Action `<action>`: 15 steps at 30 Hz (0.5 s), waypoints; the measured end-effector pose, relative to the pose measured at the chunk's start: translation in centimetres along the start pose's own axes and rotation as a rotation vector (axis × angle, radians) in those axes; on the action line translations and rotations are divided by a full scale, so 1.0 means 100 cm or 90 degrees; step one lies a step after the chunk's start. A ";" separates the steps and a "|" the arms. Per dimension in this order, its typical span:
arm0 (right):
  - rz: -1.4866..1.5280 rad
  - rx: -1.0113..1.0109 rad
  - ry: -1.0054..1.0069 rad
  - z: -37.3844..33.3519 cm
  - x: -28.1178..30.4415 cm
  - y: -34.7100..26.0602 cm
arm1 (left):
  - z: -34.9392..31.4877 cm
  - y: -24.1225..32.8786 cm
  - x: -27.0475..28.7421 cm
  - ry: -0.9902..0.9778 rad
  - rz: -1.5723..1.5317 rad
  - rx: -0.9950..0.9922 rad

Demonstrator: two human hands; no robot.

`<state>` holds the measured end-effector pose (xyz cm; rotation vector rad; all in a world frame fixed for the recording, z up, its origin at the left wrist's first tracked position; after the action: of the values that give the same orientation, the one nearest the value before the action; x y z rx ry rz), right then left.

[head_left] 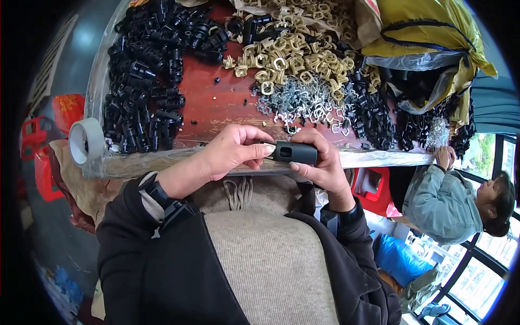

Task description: The person assembles components by hand, inserting a small metal clip and a beige plastic insert into a black plastic housing. They then fit a larger black plastic sleeve over the assembly and place the completed unit onto the work table.

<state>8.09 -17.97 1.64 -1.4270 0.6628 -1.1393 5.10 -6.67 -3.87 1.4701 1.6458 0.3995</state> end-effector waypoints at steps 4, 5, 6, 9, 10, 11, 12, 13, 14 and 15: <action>-0.050 0.062 0.030 0.003 0.002 -0.003 | 0.008 0.002 0.004 0.028 -0.004 -0.017; -0.068 0.090 0.040 0.003 0.003 -0.006 | 0.010 0.004 0.005 0.038 -0.010 -0.025; -0.067 0.089 0.041 0.003 0.003 -0.005 | 0.012 0.004 0.004 0.038 -0.009 -0.023; -0.123 0.128 0.072 0.001 0.004 -0.009 | 0.015 0.002 0.002 0.038 -0.020 0.004; -0.122 0.128 0.078 -0.001 0.004 -0.009 | 0.014 0.003 0.000 0.036 -0.014 0.005; -0.090 0.092 0.084 -0.002 0.004 -0.003 | 0.012 0.006 -0.002 0.040 0.004 -0.006; -0.057 0.056 0.091 -0.003 0.005 0.003 | 0.009 0.009 -0.004 0.044 0.022 -0.018; -0.024 0.022 0.098 -0.005 0.005 0.007 | 0.008 0.012 -0.006 0.048 0.041 -0.031; -0.023 0.026 0.107 -0.007 0.004 0.006 | 0.007 0.013 -0.007 0.045 0.050 -0.032; -0.014 0.009 0.125 -0.009 0.004 0.007 | 0.006 0.013 -0.007 0.044 0.058 -0.036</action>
<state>7.55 -18.84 0.98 -1.3233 0.7762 -1.3103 6.34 -7.17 -3.03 1.5082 1.6120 0.5480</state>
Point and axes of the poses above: each hand's wrist, its own z-axis towards the middle knuckle, its own x-axis out of the back of the hand, y = z × x, the point moved 9 cm from there along z, towards the middle knuckle, and after that the axes turned 14 degrees about y, right-handed, at the moved point
